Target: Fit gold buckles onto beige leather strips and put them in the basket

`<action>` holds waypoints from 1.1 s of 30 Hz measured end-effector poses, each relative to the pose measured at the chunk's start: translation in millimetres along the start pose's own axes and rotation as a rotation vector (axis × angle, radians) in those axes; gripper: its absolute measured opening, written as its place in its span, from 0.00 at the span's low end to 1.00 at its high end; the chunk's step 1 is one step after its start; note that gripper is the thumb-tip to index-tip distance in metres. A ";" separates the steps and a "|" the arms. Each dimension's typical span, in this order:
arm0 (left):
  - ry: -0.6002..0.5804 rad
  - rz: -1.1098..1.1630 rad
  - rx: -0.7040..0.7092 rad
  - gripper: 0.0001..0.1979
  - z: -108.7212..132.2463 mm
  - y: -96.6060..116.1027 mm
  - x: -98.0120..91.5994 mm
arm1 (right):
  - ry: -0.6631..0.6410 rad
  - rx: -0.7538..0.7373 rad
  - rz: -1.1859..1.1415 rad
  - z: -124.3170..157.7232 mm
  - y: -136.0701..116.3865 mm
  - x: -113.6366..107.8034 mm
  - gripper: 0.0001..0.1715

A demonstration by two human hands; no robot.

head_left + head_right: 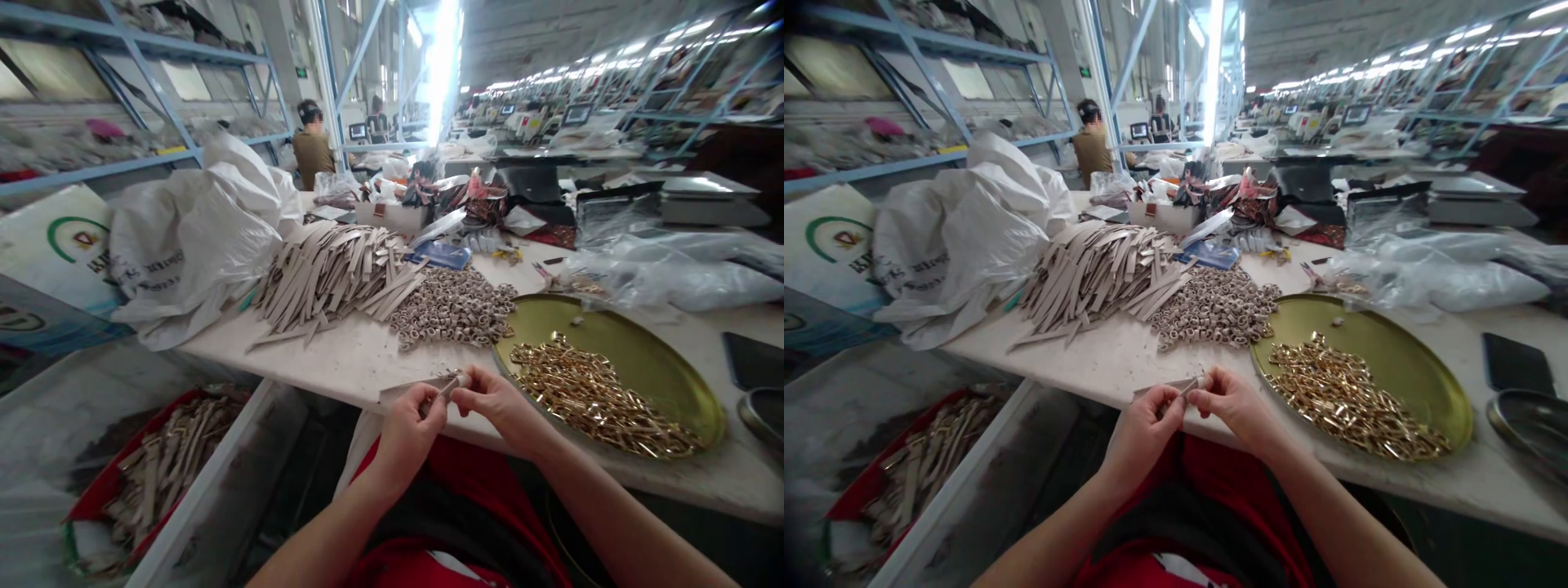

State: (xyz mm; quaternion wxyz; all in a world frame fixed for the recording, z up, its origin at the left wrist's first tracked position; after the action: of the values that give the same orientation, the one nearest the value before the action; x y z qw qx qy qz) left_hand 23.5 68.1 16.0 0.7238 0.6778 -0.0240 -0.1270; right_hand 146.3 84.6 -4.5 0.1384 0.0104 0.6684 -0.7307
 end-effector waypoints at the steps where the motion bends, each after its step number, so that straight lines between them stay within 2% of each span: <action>1: -0.022 -0.013 0.002 0.13 4.2 -1.0 1.7 | 0.023 -0.018 0.031 4.9 -0.3 -0.1 0.23; 5: -0.113 0.036 -0.028 0.13 15.0 -11.8 6.6 | 0.060 -0.090 0.130 22.2 -1.9 0.2 0.18; 9: -0.197 0.128 -0.045 0.13 22.3 -13.4 14.5 | 0.042 -0.048 0.021 35.8 2.9 7.6 0.18; 16: -0.176 0.078 0.010 0.11 28.5 -4.9 18.3 | 0.061 0.095 -0.162 43.0 23.5 14.4 0.18; 21: -0.180 0.091 -0.042 0.16 21.6 -16.5 17.5 | 0.032 0.061 -0.126 43.0 21.4 19.2 0.18; 24: -0.179 0.149 -0.101 0.15 14.8 -27.2 16.2 | 0.038 0.046 -0.123 42.2 20.5 15.8 0.22; 26: -0.195 0.191 -0.140 0.15 11.4 -33.3 17.5 | 0.014 0.116 -0.213 41.5 28.0 16.8 0.25; 28: -0.196 0.191 -0.163 0.14 8.5 -37.7 17.7 | -0.010 0.217 -0.314 41.3 38.7 20.3 0.20; 30: -0.172 0.132 -0.178 0.11 5.6 -41.2 15.6 | -0.054 0.303 -0.398 40.8 48.4 26.6 0.17; 33: -0.149 -0.032 -0.192 0.08 1.9 -45.0 12.8 | -0.183 0.395 -0.476 40.1 61.2 39.9 0.23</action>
State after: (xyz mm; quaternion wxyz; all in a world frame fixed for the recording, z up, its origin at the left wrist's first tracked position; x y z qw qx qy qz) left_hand 28.7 61.2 -30.0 0.7794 0.5944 -0.0549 -0.1903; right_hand 128.0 33.6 -67.8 0.0183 -0.1853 0.4821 -0.8561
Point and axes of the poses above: each hand's wrist, its own z-axis away from the middle knuckle, its own x-axis out of the palm, y = z × x, the point moved 9 cm from there along -z, towards the middle knuckle, and after that the axes turned 13 degrees about z, right-handed, at the moved point
